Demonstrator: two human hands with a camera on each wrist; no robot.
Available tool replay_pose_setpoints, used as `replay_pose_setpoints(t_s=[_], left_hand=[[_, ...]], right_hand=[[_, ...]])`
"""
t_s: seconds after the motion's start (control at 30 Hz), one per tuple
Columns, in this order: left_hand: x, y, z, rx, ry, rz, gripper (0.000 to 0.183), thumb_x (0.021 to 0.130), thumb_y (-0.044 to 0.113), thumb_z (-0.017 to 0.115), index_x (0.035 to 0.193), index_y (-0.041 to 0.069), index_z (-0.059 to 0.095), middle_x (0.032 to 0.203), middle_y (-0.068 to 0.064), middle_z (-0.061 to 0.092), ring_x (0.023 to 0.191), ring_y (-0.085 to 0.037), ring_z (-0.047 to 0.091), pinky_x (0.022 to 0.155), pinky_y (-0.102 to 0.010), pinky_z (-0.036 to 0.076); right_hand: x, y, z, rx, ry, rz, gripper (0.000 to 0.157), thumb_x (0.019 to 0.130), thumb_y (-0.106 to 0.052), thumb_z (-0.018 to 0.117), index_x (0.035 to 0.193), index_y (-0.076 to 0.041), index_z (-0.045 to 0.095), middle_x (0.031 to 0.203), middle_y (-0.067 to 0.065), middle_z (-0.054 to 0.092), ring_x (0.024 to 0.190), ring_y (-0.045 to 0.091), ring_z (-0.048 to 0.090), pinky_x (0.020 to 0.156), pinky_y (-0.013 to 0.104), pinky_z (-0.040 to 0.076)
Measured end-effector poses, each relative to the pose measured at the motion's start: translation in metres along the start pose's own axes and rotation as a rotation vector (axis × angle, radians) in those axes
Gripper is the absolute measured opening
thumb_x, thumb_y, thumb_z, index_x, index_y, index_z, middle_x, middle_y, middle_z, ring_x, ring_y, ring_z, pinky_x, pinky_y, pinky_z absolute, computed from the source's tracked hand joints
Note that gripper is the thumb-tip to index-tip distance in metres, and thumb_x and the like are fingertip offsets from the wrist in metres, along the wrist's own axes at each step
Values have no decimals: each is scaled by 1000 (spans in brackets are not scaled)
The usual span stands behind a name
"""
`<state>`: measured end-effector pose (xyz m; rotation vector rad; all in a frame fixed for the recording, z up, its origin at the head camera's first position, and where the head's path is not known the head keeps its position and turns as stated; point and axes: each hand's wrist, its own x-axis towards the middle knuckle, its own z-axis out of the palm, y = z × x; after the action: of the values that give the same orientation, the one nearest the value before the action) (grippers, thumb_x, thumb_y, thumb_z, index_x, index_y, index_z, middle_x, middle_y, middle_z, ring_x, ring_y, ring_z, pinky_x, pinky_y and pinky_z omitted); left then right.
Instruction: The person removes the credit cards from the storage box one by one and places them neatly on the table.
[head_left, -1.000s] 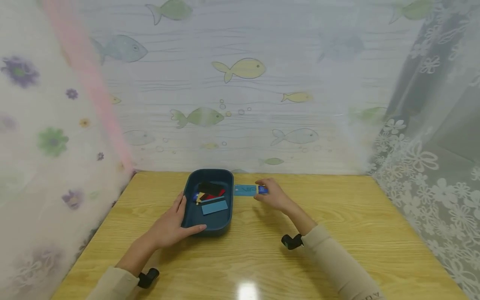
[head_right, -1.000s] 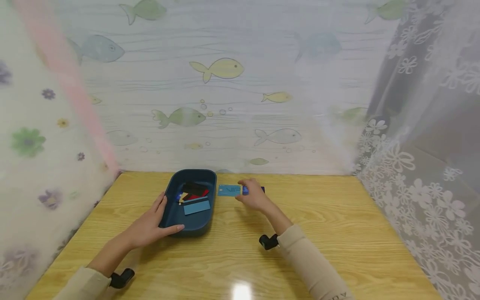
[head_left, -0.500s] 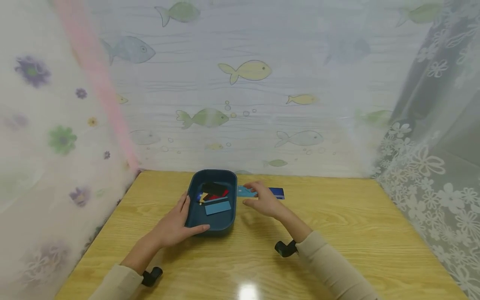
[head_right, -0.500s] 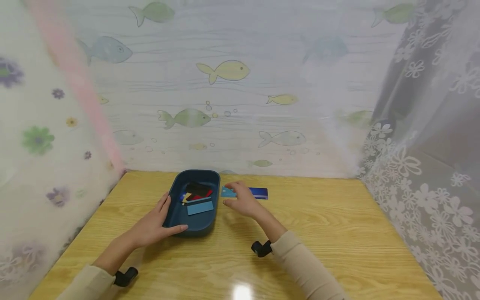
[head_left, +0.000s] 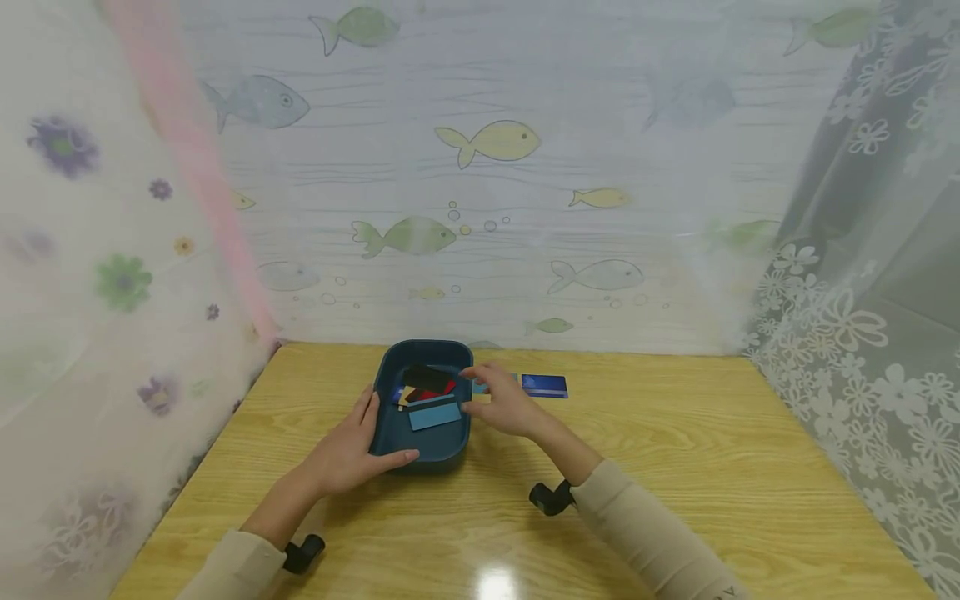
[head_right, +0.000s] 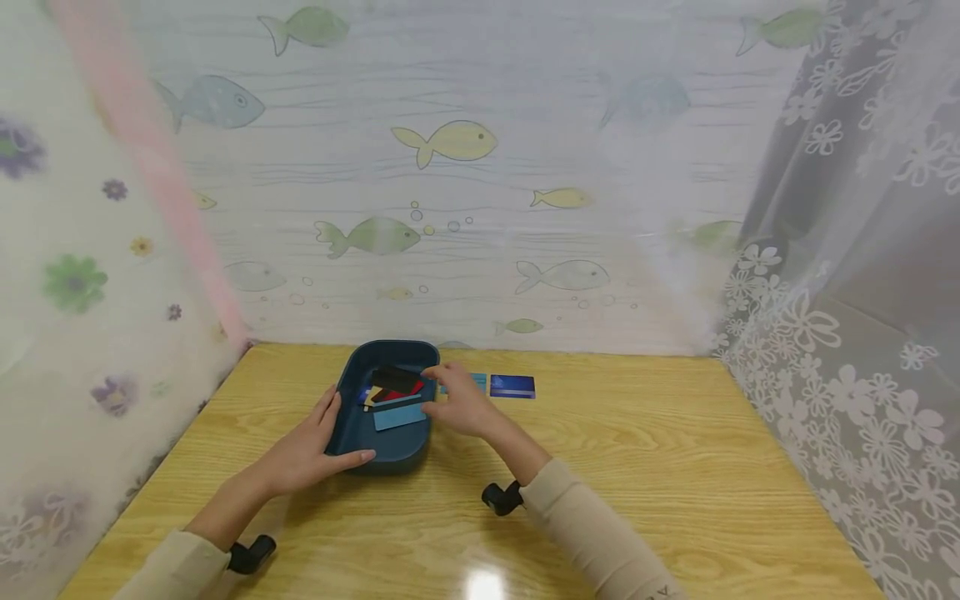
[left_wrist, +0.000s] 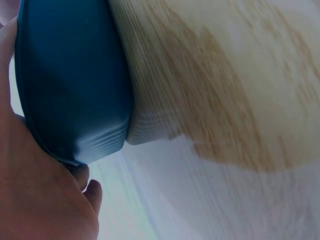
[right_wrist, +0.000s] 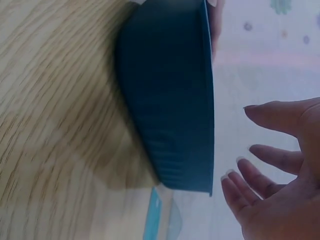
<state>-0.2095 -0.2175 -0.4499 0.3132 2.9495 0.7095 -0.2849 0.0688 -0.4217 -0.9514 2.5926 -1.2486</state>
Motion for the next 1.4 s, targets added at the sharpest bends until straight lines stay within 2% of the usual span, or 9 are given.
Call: replay_pose_setpoints(t_s=[0.2, 0.37, 0.53, 0.73, 0.97, 1.23, 1.4], left_hand=[[0, 1, 0, -5, -13, -6, 130, 83, 84, 57, 163, -2, 1, 171, -19, -7, 150, -50, 24, 112, -65, 35], [0, 2, -1, -9, -15, -10, 128, 84, 83, 56, 163, -2, 1, 171, -18, -8, 150, -51, 23, 112, -67, 34], [-3, 4, 0, -9, -8, -12, 127, 85, 82, 56, 162, -3, 2, 171, -19, -7, 150, -51, 22, 112, -67, 33], [-6, 5, 4, -13, -1, -8, 128, 84, 83, 56, 163, -3, 2, 171, -19, -7, 150, -51, 24, 111, -67, 34], [-6, 3, 7, -3, 5, -7, 128, 84, 84, 56, 163, -2, 3, 171, -19, -7, 150, -49, 25, 112, -65, 34], [-4, -1, 9, -12, 8, -3, 128, 84, 83, 57, 163, -2, 2, 171, -19, -7, 150, -50, 23, 112, -66, 34], [-3, -2, 9, -11, 13, -11, 129, 83, 84, 57, 163, -1, 3, 171, -19, -6, 150, -49, 24, 112, -66, 34]], right_hand=[[5, -8, 4, 17, -10, -64, 47, 96, -7, 69, 140, 4, 55, 137, 24, 52, 125, 45, 53, 104, 57, 46], [11, -18, 7, -36, -38, -77, 50, 96, -9, 69, 142, 5, 54, 136, 22, 53, 125, 41, 55, 104, 52, 48], [15, -27, 15, -85, -68, -39, 56, 95, -13, 70, 145, 4, 52, 142, 23, 50, 130, 40, 52, 108, 52, 45], [18, -32, 28, -76, -84, 45, 60, 96, -16, 70, 150, -1, 48, 149, 21, 43, 134, 37, 50, 107, 51, 46], [23, -41, 39, -48, -44, 121, 70, 92, -15, 76, 152, 2, 44, 154, 24, 38, 138, 39, 46, 106, 51, 47], [34, -38, 61, -4, 10, 206, 73, 89, -14, 77, 151, 4, 43, 155, 25, 35, 141, 42, 42, 107, 53, 46], [40, -35, 74, -39, 58, 237, 74, 88, -18, 79, 150, 4, 46, 154, 25, 36, 141, 47, 37, 106, 57, 45]])
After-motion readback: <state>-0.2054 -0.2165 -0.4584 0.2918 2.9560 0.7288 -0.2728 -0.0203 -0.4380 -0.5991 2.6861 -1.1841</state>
